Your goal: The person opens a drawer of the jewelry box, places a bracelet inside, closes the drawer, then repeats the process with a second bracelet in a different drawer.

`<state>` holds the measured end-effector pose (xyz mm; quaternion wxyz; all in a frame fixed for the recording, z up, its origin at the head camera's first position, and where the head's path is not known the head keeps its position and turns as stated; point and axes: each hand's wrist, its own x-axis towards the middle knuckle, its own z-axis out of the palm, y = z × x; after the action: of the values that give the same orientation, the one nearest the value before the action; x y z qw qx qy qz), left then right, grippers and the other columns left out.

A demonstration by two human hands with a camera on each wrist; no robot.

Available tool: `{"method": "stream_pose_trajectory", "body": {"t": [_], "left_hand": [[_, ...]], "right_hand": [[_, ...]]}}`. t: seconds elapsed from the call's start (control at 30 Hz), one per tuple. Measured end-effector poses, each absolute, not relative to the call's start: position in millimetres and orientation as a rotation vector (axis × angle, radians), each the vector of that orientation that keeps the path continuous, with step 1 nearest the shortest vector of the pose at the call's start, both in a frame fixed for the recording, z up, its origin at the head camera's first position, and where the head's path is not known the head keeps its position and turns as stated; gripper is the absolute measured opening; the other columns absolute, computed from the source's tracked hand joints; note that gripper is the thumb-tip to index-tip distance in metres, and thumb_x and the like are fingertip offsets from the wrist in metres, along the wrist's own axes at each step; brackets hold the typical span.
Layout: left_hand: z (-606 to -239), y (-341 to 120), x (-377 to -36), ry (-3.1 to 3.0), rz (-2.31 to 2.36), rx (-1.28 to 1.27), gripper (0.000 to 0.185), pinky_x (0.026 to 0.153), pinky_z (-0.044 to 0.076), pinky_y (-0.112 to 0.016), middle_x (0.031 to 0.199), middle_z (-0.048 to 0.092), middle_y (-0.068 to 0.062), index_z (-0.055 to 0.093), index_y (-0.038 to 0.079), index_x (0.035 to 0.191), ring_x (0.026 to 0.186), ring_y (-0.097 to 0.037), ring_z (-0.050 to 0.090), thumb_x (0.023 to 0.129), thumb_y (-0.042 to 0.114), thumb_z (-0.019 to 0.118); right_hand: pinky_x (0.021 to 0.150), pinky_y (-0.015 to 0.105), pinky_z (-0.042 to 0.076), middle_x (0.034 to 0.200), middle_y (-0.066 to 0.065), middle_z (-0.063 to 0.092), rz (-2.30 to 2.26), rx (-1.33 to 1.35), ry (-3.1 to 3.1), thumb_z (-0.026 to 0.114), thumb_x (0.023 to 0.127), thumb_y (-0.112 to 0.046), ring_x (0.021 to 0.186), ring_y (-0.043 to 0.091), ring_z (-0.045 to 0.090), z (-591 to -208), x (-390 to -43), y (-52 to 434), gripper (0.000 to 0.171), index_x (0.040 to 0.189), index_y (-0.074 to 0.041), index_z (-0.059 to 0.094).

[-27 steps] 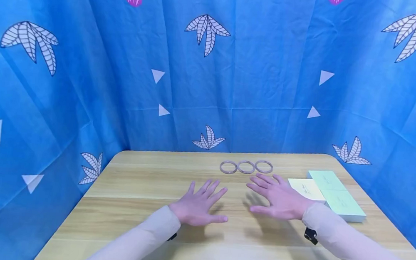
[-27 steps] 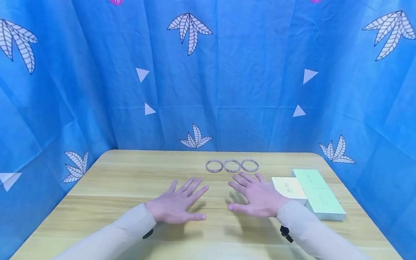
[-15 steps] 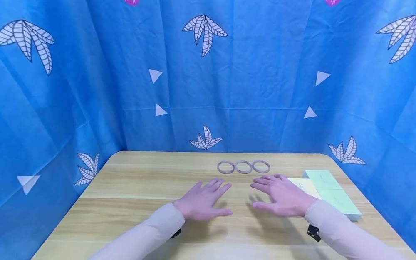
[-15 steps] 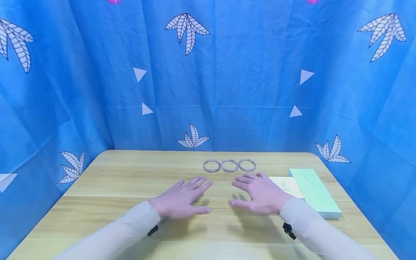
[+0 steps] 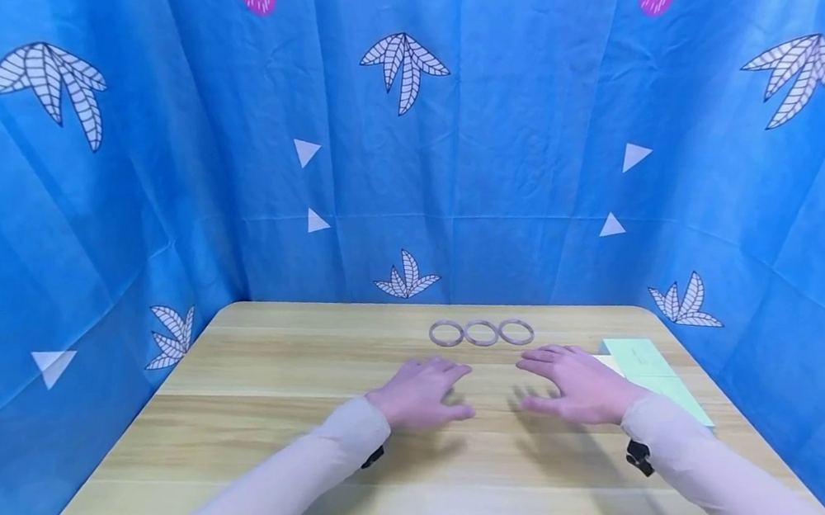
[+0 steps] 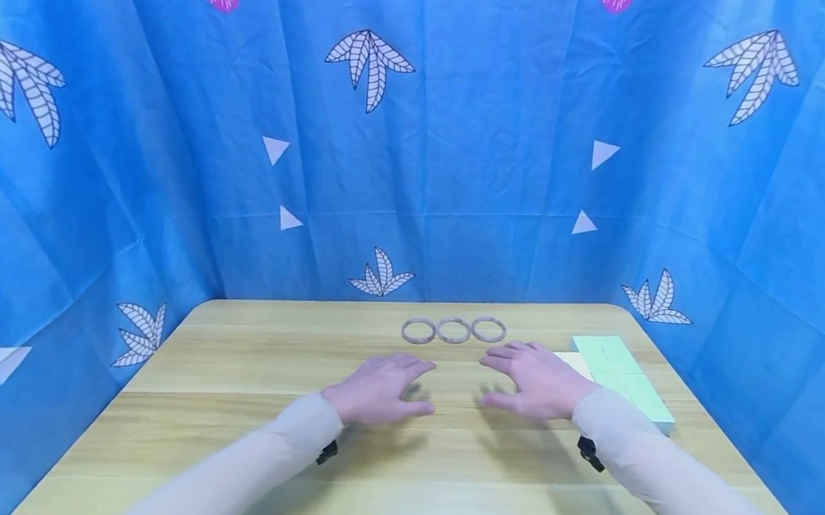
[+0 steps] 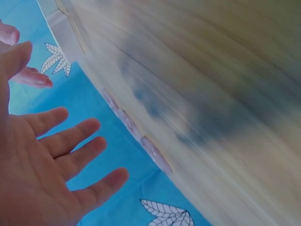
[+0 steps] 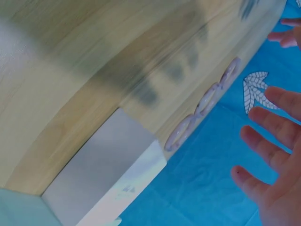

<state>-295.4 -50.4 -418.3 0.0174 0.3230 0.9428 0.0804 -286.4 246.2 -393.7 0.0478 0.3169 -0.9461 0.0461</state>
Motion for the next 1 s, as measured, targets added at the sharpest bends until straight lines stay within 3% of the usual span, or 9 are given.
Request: {"method": "stream_pose_trajectory", "body": {"t": [0.37, 0.8, 1.0], "left_hand": [[-420.7, -11.3, -305.6, 2.904, 0.206, 1.03, 0.078, 0.117, 0.035, -0.048, 0.159, 0.042, -0.001, 0.035, 0.025, 0.157, 0.147, -0.022, 0.039, 0.094, 0.069, 0.049], [-418.6, 36.4, -319.1, 2.926, 0.26, 1.027, 0.079, 0.119, 0.033, -0.045, 0.162, 0.037, 0.001, 0.033, 0.026, 0.158, 0.15, -0.022, 0.034, 0.093, 0.067, 0.053], [-421.5, 55.8, -327.8, 2.961, 0.24, 1.008, 0.078, 0.115, 0.04, -0.042, 0.16, 0.04, 0.002, 0.036, 0.024, 0.156, 0.146, -0.017, 0.039, 0.092, 0.065, 0.056]], "right_hand": [[0.109, 0.068, 0.036, 0.147, 0.012, 0.056, 0.185, 0.943, -2.907, 0.06, 0.095, -0.057, 0.137, 0.042, 0.048, -389.1, -294.0, 270.9, 0.065, 0.143, -0.014, 0.058], [0.108, 0.067, 0.038, 0.145, 0.017, 0.056, 0.202, 0.912, -2.949, 0.068, 0.09, -0.048, 0.135, 0.045, 0.048, -387.5, -304.1, 296.0, 0.063, 0.141, -0.013, 0.059], [0.105, 0.066, 0.041, 0.145, 0.018, 0.056, 0.209, 0.867, -2.962, 0.073, 0.087, -0.041, 0.134, 0.046, 0.049, -391.1, -308.0, 308.3, 0.063, 0.141, -0.012, 0.059]]}}
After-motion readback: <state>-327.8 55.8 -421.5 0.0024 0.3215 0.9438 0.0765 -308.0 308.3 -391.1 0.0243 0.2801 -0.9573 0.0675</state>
